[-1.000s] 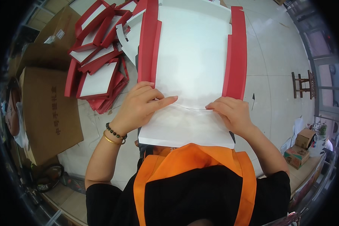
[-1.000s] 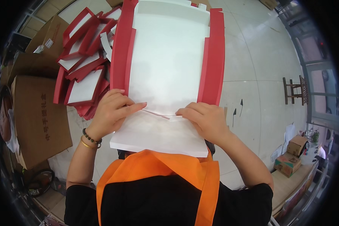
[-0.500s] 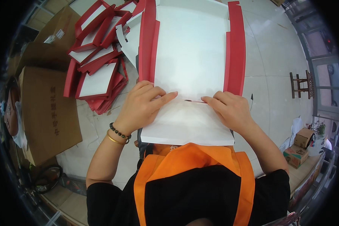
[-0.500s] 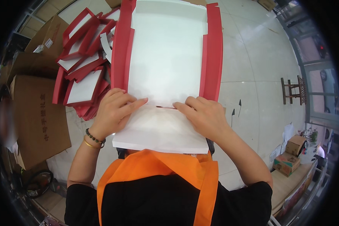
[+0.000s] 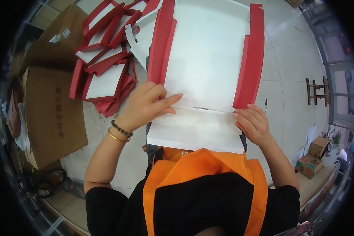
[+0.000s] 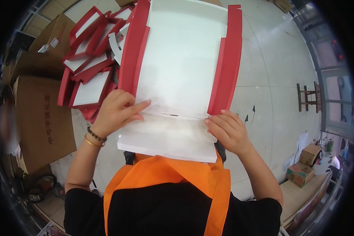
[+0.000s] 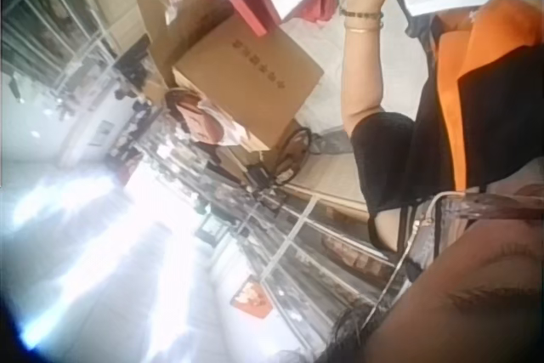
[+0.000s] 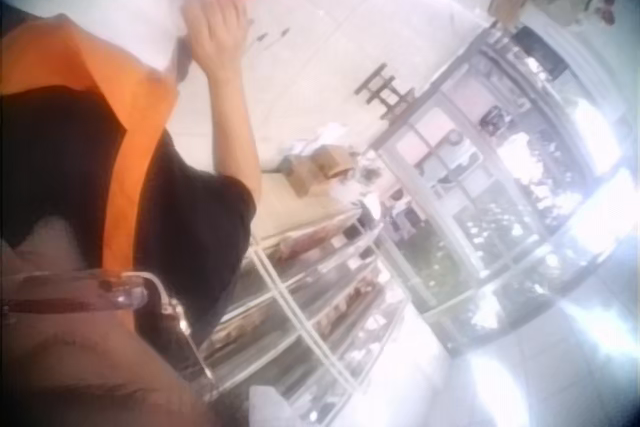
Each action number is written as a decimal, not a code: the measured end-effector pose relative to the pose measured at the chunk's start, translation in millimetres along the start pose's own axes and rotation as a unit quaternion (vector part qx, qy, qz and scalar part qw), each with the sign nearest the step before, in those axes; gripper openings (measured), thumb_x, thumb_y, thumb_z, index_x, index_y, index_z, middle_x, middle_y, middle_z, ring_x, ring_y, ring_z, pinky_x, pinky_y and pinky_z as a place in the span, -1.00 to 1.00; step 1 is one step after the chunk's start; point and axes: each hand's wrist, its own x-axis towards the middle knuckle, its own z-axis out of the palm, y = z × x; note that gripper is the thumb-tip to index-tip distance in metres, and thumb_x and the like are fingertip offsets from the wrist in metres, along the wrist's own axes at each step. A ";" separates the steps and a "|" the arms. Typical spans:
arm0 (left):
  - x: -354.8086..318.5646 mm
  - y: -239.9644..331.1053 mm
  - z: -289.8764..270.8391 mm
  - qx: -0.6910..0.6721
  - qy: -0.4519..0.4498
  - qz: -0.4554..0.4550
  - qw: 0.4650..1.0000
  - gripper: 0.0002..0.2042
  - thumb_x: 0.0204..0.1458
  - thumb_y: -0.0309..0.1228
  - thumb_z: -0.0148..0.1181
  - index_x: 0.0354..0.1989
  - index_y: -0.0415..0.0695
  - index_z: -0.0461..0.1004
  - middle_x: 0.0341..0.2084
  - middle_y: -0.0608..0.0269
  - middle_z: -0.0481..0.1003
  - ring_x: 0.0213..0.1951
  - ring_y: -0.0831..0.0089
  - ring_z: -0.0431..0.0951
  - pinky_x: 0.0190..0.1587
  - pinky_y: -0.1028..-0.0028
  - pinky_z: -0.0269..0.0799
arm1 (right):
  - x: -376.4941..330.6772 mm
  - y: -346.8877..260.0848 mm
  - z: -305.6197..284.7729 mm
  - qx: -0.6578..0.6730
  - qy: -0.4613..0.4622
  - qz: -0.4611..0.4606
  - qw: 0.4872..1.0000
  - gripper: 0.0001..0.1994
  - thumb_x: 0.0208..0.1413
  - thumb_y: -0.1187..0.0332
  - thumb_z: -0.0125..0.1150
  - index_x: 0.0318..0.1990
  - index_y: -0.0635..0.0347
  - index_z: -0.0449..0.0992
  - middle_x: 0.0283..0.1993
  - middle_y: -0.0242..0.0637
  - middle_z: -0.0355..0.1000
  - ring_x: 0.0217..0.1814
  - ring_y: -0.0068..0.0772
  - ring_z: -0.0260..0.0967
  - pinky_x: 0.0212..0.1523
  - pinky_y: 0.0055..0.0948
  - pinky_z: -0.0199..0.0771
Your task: The person assembles red and white cardboard boxes by folding and interlocking the pieces. They repeatedly pick up flat components, fold the sides, and snap them together to form box shapes.
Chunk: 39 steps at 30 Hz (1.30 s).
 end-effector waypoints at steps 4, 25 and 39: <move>-4.6 -10.9 -17.4 -0.004 -0.038 0.010 0.999 -0.61 0.14 -0.20 0.40 0.13 -0.01 0.68 -0.24 0.20 0.56 -0.04 0.18 0.61 0.20 0.18 0.59 | -3.3 -4.0 7.7 -0.028 0.017 0.022 0.999 -0.71 0.21 0.34 0.43 0.06 0.17 0.68 0.00 -0.25 0.69 0.03 -0.25 0.64 0.21 -0.16 0.60; -39.0 -38.9 16.2 0.194 0.009 0.115 0.974 -0.63 0.19 -0.38 0.39 0.08 0.48 0.63 0.19 0.47 0.54 0.41 0.32 0.44 0.59 0.08 0.22 | -26.6 -4.1 17.2 -0.118 -0.007 0.046 0.992 -0.48 0.14 0.28 0.38 0.30 -0.01 0.59 0.16 -0.44 0.54 0.23 -0.46 0.48 0.42 0.15 0.04; -23.0 -25.5 3.0 0.211 -0.021 0.072 0.975 -0.41 0.20 -0.43 0.34 0.34 0.60 0.54 -0.27 0.53 0.48 0.10 0.53 0.55 0.63 0.11 0.05 | -0.7 1.8 13.7 -0.095 -0.007 0.035 0.995 -0.56 0.17 0.33 0.38 0.22 -0.35 0.69 -0.17 -0.60 0.44 -0.07 -0.52 0.40 0.38 0.06 0.06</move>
